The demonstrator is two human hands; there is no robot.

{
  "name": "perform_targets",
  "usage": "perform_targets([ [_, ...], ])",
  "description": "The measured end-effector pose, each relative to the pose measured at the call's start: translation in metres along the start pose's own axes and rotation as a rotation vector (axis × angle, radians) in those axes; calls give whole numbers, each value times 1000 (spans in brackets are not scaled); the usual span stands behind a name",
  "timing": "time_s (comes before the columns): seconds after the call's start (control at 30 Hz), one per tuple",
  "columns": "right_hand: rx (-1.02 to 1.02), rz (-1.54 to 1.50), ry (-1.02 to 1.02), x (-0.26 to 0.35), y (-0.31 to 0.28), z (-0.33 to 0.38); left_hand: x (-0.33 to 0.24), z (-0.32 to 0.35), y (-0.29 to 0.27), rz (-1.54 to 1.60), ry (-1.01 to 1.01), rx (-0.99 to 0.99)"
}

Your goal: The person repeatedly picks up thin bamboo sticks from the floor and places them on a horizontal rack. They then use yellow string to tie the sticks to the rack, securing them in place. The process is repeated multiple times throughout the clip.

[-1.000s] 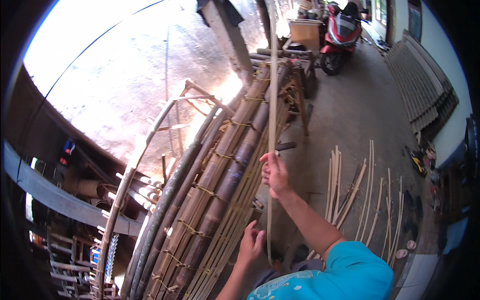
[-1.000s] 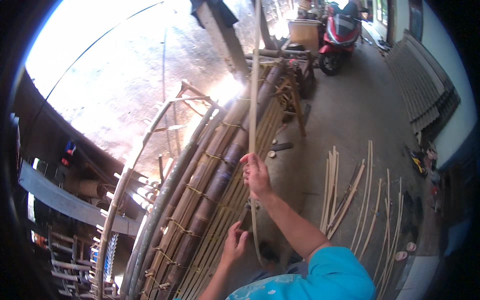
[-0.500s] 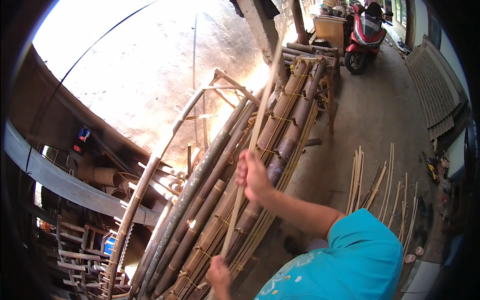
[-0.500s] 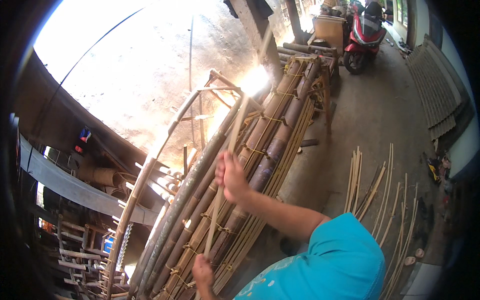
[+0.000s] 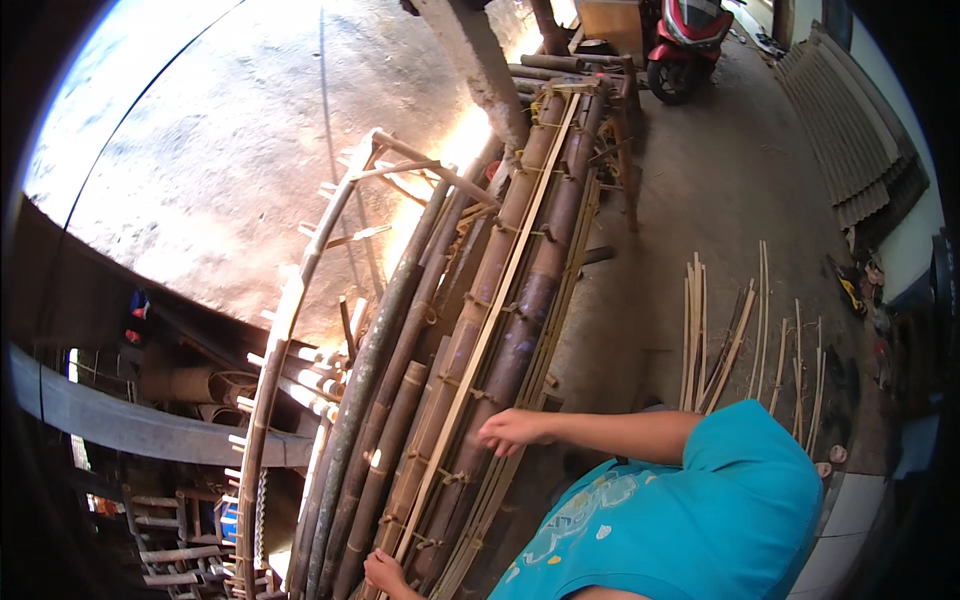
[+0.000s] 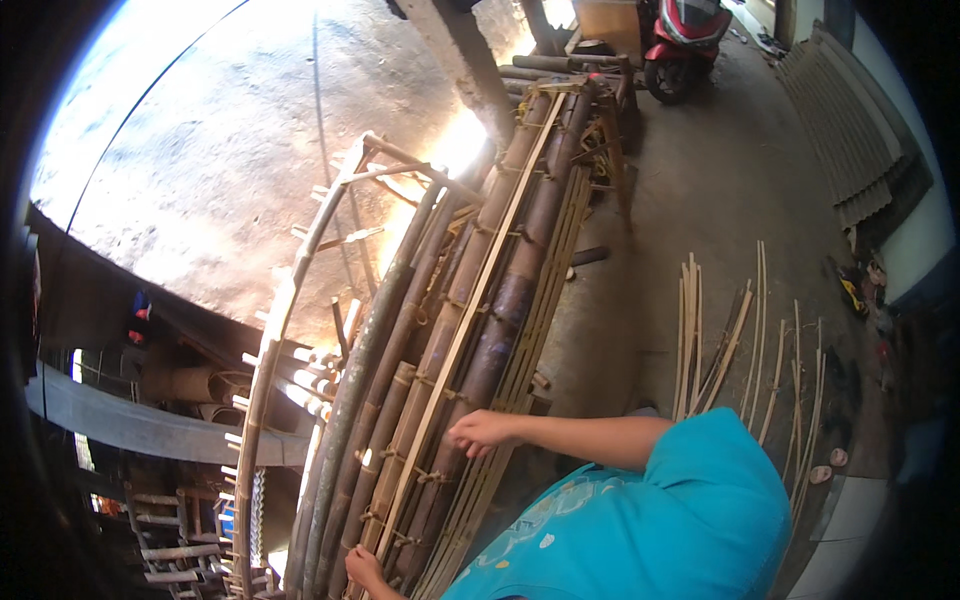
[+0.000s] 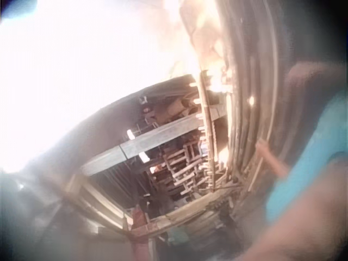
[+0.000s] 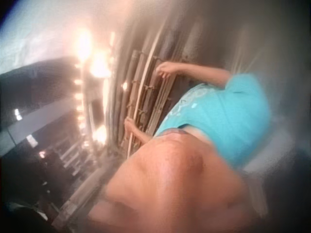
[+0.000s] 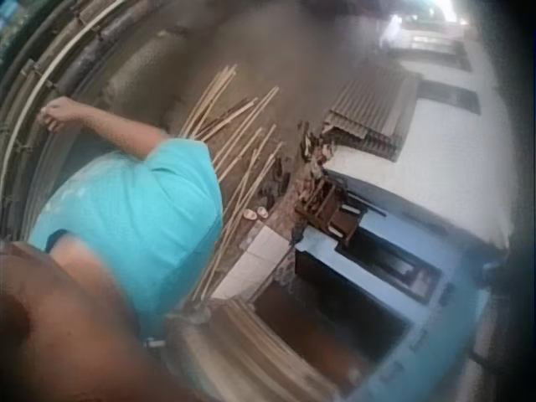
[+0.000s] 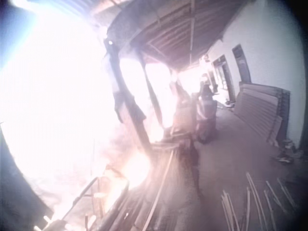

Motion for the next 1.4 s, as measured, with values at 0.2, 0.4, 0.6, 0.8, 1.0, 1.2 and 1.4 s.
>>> perform_targets([
  [0.2, -422, -281, 68, -24, -208, 57, -250, -16, -55, 590, 38, -150],
  [0.4, -581, -259, 16, -23, -374, 113, -619, 18, -147, 998, 389, -41],
  [0.6, -585, -145, -84, 53, -497, 127, -886, 59, -231, 1172, 747, 7],
  [0.8, -663, -222, -176, 123, -590, 107, -1034, 34, -196, 976, 832, 11],
  [1.0, -691, -343, -27, 133, -656, 68, -1081, 5, -142, 895, 759, 138],
  [1.2, -571, -106, 45, 173, -689, 5, -1100, 6, -143, 1032, 710, 264],
  [1.4, -458, -119, -42, 250, -701, -51, -1116, 10, -140, 929, 668, 250],
])
Point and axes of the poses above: each hand's wrist, its own z-axis away from the middle knuckle, its own y-axis out of the palm, x = y × z, the point moved 6 cm from there along -z, towards the middle knuckle, and after that the axes turned 14 degrees about -x, right-handed, at the moved point
